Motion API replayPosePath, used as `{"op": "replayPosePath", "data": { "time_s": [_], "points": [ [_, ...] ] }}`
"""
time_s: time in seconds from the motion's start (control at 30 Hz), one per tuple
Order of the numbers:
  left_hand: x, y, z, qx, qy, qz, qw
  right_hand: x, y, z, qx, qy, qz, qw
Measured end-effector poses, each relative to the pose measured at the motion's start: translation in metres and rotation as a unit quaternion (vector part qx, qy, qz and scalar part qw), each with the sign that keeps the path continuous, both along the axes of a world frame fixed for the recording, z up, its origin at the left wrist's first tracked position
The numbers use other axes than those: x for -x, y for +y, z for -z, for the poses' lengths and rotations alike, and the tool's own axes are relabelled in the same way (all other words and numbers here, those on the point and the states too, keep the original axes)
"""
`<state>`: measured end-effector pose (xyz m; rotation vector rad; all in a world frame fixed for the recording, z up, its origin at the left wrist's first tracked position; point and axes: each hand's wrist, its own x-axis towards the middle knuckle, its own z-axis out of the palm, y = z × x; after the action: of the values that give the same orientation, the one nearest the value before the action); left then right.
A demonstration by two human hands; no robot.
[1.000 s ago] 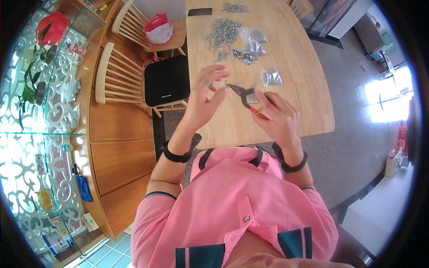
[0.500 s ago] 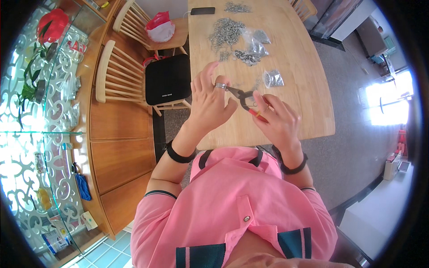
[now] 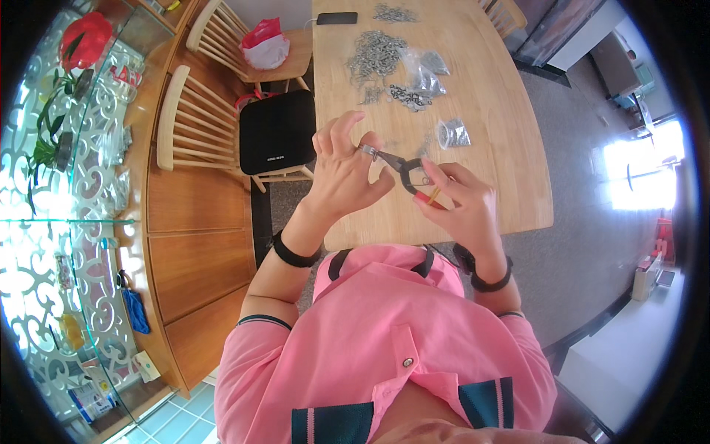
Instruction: The person is using pliers to connect small metal rings together on a wooden table.
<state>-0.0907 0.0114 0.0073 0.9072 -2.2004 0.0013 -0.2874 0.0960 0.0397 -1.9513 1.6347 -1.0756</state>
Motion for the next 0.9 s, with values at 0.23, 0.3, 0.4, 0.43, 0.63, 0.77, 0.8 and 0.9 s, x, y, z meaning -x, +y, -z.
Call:
{"op": "replayPosePath", "data": {
  "time_s": [0.23, 0.3, 0.4, 0.43, 0.63, 0.77, 0.8, 0.9],
  "points": [
    [-0.001, -0.004, 0.001, 0.01, -0.013, -0.013, 1.0, 0.002, -0.004, -0.002, -0.007, -0.01, -0.015, 1.0],
    [-0.002, -0.004, 0.001, 0.013, -0.015, -0.015, 1.0, 0.002, -0.004, -0.004, -0.072, -0.031, -0.009, 0.997],
    [-0.003, -0.002, -0.003, 0.011, -0.015, -0.01, 1.0, 0.001, -0.003, 0.001, -0.035, -0.033, -0.011, 0.999],
    [-0.004, -0.001, -0.007, -0.015, -0.016, -0.013, 1.0, 0.0, -0.002, 0.002, -0.023, -0.032, -0.007, 0.999],
    [-0.011, -0.007, -0.011, -0.069, 0.032, 0.02, 0.997, 0.009, -0.003, 0.019, -0.036, -0.081, -0.02, 0.996],
    [-0.016, -0.006, -0.008, -0.113, 0.085, 0.062, 0.988, 0.015, -0.005, 0.028, -0.079, -0.153, -0.036, 0.984],
    [-0.016, -0.005, -0.007, -0.115, 0.111, 0.065, 0.985, 0.016, -0.005, 0.03, -0.081, -0.155, -0.032, 0.984],
    [-0.019, -0.007, -0.003, -0.142, 0.14, 0.088, 0.976, 0.02, -0.006, 0.035, -0.114, -0.2, -0.048, 0.972]
  ]
}}
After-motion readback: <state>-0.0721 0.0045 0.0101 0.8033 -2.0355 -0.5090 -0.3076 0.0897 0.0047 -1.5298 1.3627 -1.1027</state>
